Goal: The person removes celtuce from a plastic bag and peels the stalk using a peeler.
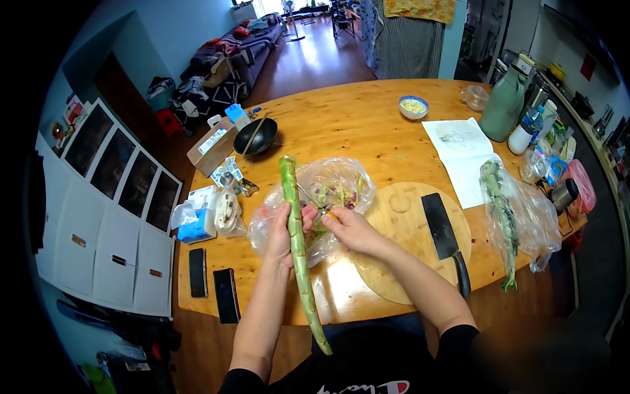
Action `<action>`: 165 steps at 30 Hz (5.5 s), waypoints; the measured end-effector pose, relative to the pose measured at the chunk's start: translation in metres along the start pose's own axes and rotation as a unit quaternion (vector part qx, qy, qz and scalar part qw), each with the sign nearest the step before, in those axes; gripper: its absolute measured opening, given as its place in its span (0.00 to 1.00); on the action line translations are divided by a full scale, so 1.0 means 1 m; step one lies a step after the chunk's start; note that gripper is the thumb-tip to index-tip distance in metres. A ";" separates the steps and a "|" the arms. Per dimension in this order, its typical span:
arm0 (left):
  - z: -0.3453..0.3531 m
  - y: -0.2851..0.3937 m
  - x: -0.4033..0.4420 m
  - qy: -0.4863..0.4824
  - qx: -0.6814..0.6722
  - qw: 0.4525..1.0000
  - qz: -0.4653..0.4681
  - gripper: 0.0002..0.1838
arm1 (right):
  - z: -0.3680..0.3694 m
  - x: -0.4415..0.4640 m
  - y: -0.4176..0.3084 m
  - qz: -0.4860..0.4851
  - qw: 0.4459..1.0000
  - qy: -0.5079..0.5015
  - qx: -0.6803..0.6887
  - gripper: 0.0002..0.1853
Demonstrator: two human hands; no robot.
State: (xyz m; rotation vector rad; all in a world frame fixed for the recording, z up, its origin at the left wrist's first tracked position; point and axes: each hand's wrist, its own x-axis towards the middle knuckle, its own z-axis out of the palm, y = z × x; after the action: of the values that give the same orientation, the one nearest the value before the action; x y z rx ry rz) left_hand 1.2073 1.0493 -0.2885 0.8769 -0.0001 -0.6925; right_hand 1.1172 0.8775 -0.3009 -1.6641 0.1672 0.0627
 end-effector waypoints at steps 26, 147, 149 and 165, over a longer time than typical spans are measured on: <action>-0.002 0.000 -0.003 -0.002 -0.008 0.998 -0.054 0.20 | 0.009 0.000 -0.015 -0.009 0.985 0.016 0.170 0.12; -0.047 0.007 -0.043 -0.010 0.050 0.985 -0.163 0.26 | 0.010 0.006 -0.033 -0.110 0.879 0.085 -0.455 0.23; -0.056 0.006 -0.036 -0.032 0.047 0.978 -0.201 0.27 | 0.025 -0.008 -0.022 -0.186 0.871 0.078 -0.448 0.21; -0.039 0.003 -0.045 -0.034 0.012 0.986 -0.163 0.15 | 0.014 0.000 -0.019 -0.214 0.812 0.108 -0.533 0.21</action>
State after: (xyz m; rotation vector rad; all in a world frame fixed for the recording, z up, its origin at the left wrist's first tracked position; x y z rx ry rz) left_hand 1.1842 1.1033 -0.2995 0.8856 0.0758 -1.0306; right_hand 1.1206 0.8929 -0.2836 -2.8031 -0.1166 -0.4637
